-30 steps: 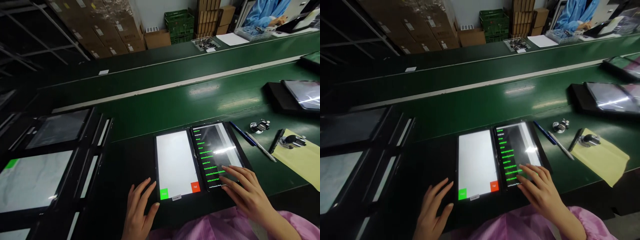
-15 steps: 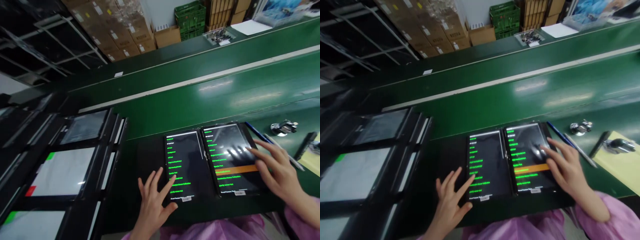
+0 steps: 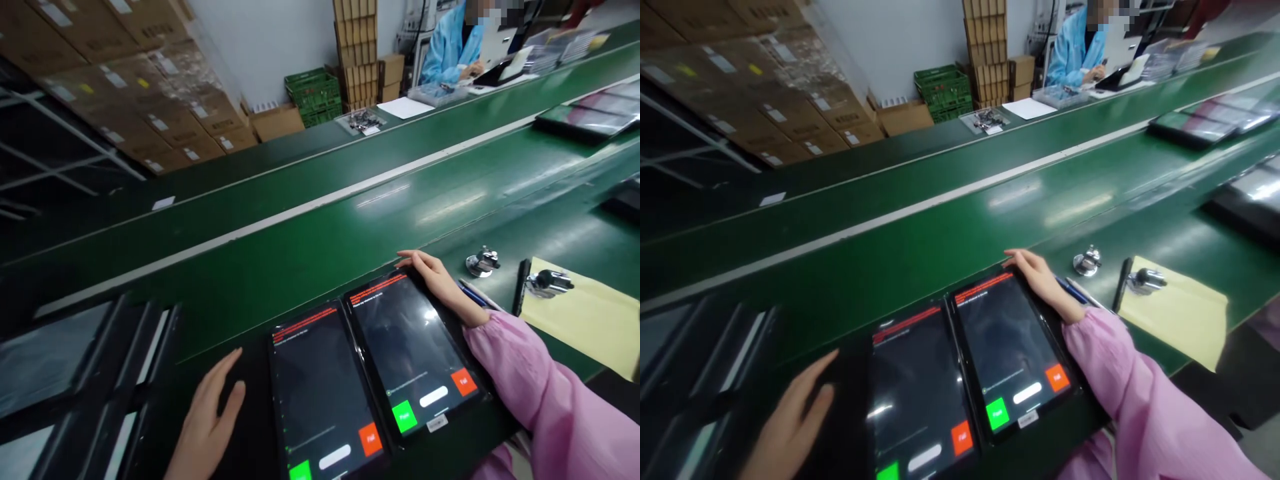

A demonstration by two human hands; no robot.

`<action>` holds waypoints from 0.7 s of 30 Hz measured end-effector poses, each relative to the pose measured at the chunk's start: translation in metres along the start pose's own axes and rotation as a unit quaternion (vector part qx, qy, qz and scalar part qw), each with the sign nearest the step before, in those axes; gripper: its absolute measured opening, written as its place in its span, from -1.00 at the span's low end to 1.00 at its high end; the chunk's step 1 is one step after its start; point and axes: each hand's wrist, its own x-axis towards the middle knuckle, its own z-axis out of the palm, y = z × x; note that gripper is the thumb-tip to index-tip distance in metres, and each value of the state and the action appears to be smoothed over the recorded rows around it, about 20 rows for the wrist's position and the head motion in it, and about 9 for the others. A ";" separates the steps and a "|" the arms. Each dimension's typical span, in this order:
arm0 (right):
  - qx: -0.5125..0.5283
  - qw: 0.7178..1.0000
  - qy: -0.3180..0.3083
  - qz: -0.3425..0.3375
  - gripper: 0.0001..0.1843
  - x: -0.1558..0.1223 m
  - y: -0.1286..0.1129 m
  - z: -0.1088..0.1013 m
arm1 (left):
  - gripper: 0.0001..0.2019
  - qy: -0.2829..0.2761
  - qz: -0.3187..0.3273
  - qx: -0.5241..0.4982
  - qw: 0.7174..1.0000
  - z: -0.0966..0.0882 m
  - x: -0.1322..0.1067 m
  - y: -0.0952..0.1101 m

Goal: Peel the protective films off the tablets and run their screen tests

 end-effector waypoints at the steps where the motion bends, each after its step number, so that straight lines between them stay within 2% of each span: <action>1: 0.006 1.000 -0.003 0.005 -0.08 -0.001 -0.001 -0.001 | -0.41 -0.002 -0.009 -0.006 1.000 0.003 0.014 0.003; 4: 0.020 1.000 -0.007 0.021 -0.09 -0.002 -0.004 -0.002 | -0.38 -0.017 -0.001 -0.035 0.999 0.014 0.047 0.022; 6: 0.028 0.999 -0.007 0.032 -0.10 -0.003 -0.005 -0.002 | -0.39 -0.031 0.017 -0.048 0.998 0.020 0.058 0.032; 9: 0.030 0.998 -0.008 0.054 -0.14 -0.005 -0.005 -0.003 | -0.45 -0.036 0.027 -0.046 0.998 0.026 0.057 0.039; 16: -0.002 0.996 -0.013 0.089 -0.28 -0.002 -0.008 -0.008 | -0.66 -0.031 0.034 -0.035 0.998 0.038 0.046 0.039; 21: -0.014 0.996 -0.007 0.084 -0.28 0.001 -0.008 -0.011 | -0.65 -0.004 0.038 -0.019 0.999 0.051 0.043 0.039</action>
